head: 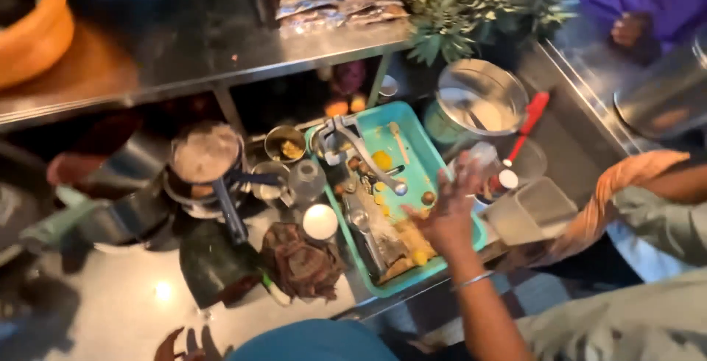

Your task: Making a watermelon and pomegranate juice at a street vendor stall.

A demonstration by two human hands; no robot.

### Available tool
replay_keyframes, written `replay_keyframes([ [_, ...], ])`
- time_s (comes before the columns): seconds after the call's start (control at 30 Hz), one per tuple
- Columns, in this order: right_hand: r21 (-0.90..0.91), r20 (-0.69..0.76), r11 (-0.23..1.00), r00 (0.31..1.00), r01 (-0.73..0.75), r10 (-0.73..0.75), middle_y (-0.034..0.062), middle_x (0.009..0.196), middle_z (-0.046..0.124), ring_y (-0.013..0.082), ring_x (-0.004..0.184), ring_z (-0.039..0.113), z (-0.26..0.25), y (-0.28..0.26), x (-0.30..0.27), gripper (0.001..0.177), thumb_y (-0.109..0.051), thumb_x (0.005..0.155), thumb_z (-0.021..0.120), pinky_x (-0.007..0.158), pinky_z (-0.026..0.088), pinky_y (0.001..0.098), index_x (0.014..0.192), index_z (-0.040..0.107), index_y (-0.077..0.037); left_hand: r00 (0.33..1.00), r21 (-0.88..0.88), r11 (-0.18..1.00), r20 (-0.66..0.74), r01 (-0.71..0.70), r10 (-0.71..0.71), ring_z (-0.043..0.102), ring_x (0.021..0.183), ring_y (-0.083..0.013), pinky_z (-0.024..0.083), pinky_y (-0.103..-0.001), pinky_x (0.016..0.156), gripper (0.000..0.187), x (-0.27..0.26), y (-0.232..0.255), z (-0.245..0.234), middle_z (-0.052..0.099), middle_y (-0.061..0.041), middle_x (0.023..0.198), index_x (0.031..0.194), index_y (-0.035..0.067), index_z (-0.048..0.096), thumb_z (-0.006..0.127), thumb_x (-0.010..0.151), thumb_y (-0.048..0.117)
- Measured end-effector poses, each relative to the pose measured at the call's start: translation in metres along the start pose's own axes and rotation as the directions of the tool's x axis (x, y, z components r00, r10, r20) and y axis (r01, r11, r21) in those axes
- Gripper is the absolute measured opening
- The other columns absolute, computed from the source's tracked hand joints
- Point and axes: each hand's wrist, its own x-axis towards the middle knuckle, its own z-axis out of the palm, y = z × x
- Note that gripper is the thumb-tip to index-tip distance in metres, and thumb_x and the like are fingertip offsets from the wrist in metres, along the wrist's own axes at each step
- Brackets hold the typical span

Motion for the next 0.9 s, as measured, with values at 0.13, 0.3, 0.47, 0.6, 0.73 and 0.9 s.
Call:
replay_keyframes([
  [0.13, -0.122, 0.106, 0.891, 0.899, 0.437, -0.426, 0.0155, 0.169, 0.013, 0.0413, 0.159, 0.011, 0.038, -0.085, -0.017, 0.121, -0.055, 0.075, 0.083, 0.125, 0.019, 0.0628, 0.167, 0.007, -0.031, 0.991, 0.097, 0.988, 0.057, 0.119, -0.125, 0.057, 0.127, -0.0348, 0.054, -0.04, 0.1, 0.075, 0.019, 0.074, -0.084, 0.04, -0.016, 0.154, 0.145, 0.008, 0.041, 0.077, 0.082, 0.027],
  [0.3, -0.226, 0.488, 0.833, 0.799, 0.504, -0.351, 0.0079, 0.16, 0.04, 0.0319, 0.153, 0.03, 0.081, -0.028, -0.07, 0.09, -0.056, 0.081, 0.079, 0.118, 0.026, 0.0631, 0.155, 0.032, -0.034, 0.976, 0.084, 0.975, 0.053, 0.206, -0.211, 0.063, 0.121, -0.0333, 0.055, -0.04, 0.1, 0.069, 0.022, 0.128, -0.091, 0.041, -0.015, 0.153, 0.143, 0.011, 0.044, 0.076, 0.083, 0.025],
  [0.47, -0.42, -0.304, 0.697, 0.814, -0.581, 0.496, 0.0381, 0.169, 0.001, 0.0589, 0.16, 0.012, 0.028, 0.081, -0.108, 0.115, -0.062, 0.111, 0.063, 0.132, 0.016, 0.0633, 0.164, -0.006, 0.012, 0.945, 0.098, 0.948, 0.099, 0.303, -0.312, 0.067, 0.116, -0.033, 0.057, -0.04, 0.095, 0.072, 0.002, 0.134, -0.092, 0.039, -0.013, 0.155, 0.149, 0.016, 0.042, 0.074, 0.085, 0.022],
  [0.6, -0.319, -0.229, 0.887, 0.935, -0.334, 0.269, 0.0318, 0.176, 0.006, 0.0527, 0.164, 0.012, 0.039, 0.02, -0.092, 0.109, -0.054, 0.108, 0.065, 0.138, 0.016, 0.0556, 0.166, -0.003, 0.007, 0.95, 0.058, 0.949, 0.009, 0.311, -0.312, 0.066, 0.117, -0.0335, 0.058, -0.04, 0.095, 0.069, -0.014, 0.099, -0.082, 0.04, -0.014, 0.153, 0.145, 0.013, 0.041, 0.075, 0.085, 0.023],
  [0.73, -0.126, 0.392, 0.925, 0.839, -0.358, 0.377, 0.0255, 0.134, 0.062, 0.0424, 0.12, 0.06, 0.113, 0.023, -0.125, 0.083, -0.042, 0.083, 0.073, 0.101, 0.049, 0.0489, 0.151, 0.045, -0.003, 0.988, 0.058, 0.987, 0.012, 0.15, -0.151, 0.055, 0.128, -0.0367, 0.057, -0.041, 0.096, 0.063, -0.027, 0.096, -0.07, 0.043, -0.018, 0.149, 0.141, 0.009, 0.046, 0.075, 0.086, 0.018],
  [0.9, -0.35, 0.564, 0.803, 0.576, -0.482, 0.592, 0.0269, 0.103, 0.073, 0.0462, 0.097, 0.07, 0.188, 0.077, -0.137, 0.069, -0.049, 0.084, 0.078, 0.084, 0.055, 0.0521, 0.127, 0.059, 0.001, 0.96, 0.042, 0.965, 0.091, 0.26, -0.263, 0.063, 0.122, -0.0306, 0.06, -0.038, 0.094, 0.059, -0.026, 0.123, -0.065, 0.049, -0.012, 0.146, 0.14, 0.012, 0.048, 0.072, 0.087, 0.018],
])
